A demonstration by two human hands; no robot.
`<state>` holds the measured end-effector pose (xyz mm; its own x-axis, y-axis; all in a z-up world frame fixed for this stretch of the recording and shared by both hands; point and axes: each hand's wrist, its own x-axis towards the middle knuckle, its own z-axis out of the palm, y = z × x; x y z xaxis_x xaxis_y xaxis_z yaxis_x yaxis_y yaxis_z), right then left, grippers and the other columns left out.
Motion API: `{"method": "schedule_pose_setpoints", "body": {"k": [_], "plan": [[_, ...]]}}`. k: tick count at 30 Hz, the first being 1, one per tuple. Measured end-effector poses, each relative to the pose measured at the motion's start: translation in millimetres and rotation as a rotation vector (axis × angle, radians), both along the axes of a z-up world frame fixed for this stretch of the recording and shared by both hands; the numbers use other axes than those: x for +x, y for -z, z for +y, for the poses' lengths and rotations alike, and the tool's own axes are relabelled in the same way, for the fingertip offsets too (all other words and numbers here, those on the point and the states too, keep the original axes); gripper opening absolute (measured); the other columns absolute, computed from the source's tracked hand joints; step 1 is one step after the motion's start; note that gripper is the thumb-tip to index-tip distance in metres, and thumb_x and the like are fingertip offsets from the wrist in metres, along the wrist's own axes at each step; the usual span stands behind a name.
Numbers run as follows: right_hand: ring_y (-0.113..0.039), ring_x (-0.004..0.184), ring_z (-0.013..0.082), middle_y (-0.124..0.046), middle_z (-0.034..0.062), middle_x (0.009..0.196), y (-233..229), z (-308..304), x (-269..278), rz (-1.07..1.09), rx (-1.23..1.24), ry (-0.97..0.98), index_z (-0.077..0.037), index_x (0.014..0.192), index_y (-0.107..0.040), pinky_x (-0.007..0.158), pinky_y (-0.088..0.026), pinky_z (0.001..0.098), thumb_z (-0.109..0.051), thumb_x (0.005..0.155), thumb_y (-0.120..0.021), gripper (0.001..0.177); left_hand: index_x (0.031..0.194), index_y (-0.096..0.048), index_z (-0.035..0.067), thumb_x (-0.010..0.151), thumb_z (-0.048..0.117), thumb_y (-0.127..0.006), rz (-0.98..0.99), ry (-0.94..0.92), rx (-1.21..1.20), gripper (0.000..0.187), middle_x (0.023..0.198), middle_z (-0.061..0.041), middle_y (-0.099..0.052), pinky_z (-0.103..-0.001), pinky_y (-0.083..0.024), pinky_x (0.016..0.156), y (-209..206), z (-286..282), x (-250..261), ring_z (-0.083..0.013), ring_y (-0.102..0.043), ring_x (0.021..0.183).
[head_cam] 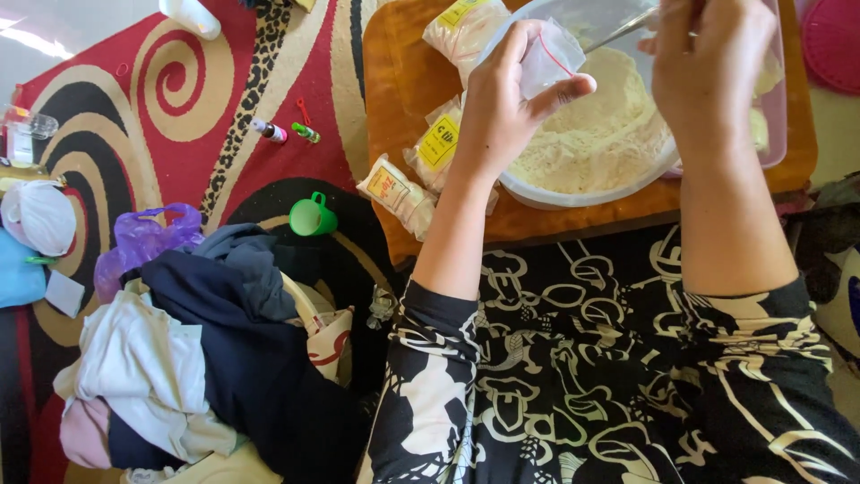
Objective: Packaging food powder into small plastic bags using a spoon.
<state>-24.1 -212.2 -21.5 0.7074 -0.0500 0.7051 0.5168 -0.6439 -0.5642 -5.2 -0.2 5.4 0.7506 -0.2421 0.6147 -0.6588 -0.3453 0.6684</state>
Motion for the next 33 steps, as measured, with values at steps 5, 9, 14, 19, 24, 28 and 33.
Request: {"method": "schedule_pose_setpoints", "body": {"k": [5, 9, 14, 19, 24, 28, 33], "plan": [[-0.076, 0.079, 0.0282, -0.069, 0.0246, 0.091, 1, -32, -5, -0.075, -0.01, 0.02, 0.023, 0.124, -0.071, 0.068, -0.069, 0.0325, 0.018, 0.131, -0.054, 0.02, 0.109, -0.055, 0.01, 0.077, 0.072, -0.06, 0.022, 0.026, 0.023, 0.07, 0.084, -0.004, -0.074, -0.023, -0.056, 0.059, -1, 0, 0, -0.0115, -0.067, 0.059], [-0.066, 0.082, 0.0215, -0.063, 0.019, 0.098, 14, -63, -11, 0.051, 0.212, 0.054, 0.014, 0.137, -0.064, 0.083, -0.074, 0.0335, 0.007, 0.137, -0.049, 0.016, 0.108, -0.052, 0.013, 0.08, 0.07, -0.059, 0.01, -0.016, 0.127, 0.063, 0.081, 0.0, -0.068, -0.027, -0.05, 0.057, -2, 1, -2, -0.0134, -0.063, 0.06], [-0.09, 0.114, 0.0066, -0.06, -0.0066, 0.089, 33, -98, -22, 0.376, 0.438, 0.287, -0.019, 0.107, -0.063, 0.1, -0.07, 0.0235, -0.042, 0.133, -0.047, 0.039, 0.107, -0.054, 0.014, 0.072, 0.082, -0.048, 0.12, -0.072, 0.238, 0.076, 0.065, 0.001, -0.066, -0.026, -0.044, 0.05, 3, -2, 0, -0.0111, -0.057, 0.047], [-0.089, 0.119, 0.0074, -0.073, -0.0054, 0.103, 34, -108, -24, 0.378, 0.359, 0.308, -0.021, 0.101, -0.058, 0.099, -0.066, 0.0276, -0.053, 0.133, -0.041, 0.048, 0.098, -0.051, 0.016, 0.072, 0.08, -0.049, 0.13, -0.068, 0.255, 0.07, 0.061, 0.002, -0.059, -0.028, -0.042, 0.051, -1, -2, -1, -0.0126, -0.054, 0.048], [-0.073, 0.096, 0.0078, -0.052, -0.0056, 0.088, 20, -96, -15, 0.331, 0.405, 0.132, -0.018, 0.101, -0.06, 0.115, -0.079, 0.029, -0.03, 0.141, -0.051, 0.043, 0.102, -0.052, 0.015, 0.071, 0.076, -0.058, 0.109, -0.078, 0.263, 0.069, 0.058, 0.004, -0.057, -0.027, -0.04, 0.049, 3, -2, 0, -0.0113, -0.053, 0.046], [-0.08, 0.092, 0.0059, -0.058, -0.0063, 0.084, 11, -84, -13, 0.327, 0.414, 0.198, -0.019, 0.103, -0.071, 0.11, -0.083, 0.027, -0.036, 0.136, -0.054, 0.041, 0.104, -0.053, 0.015, 0.069, 0.075, -0.061, 0.099, -0.088, 0.286, 0.07, 0.054, 0.005, -0.053, -0.029, -0.037, 0.047, 7, -3, 2, -0.0117, -0.051, 0.045], [-0.074, 0.085, 0.0035, -0.06, -0.0044, 0.084, -33, -43, -32, 0.374, 0.435, 0.194, -0.014, 0.109, -0.072, 0.097, -0.079, 0.021, -0.013, 0.135, -0.061, 0.028, 0.104, -0.054, 0.016, 0.07, 0.067, -0.07, 0.098, -0.076, 0.315, 0.064, 0.079, -0.001, -0.076, -0.031, -0.05, 0.053, 9, -3, 3, -0.0167, -0.068, 0.057]]}}
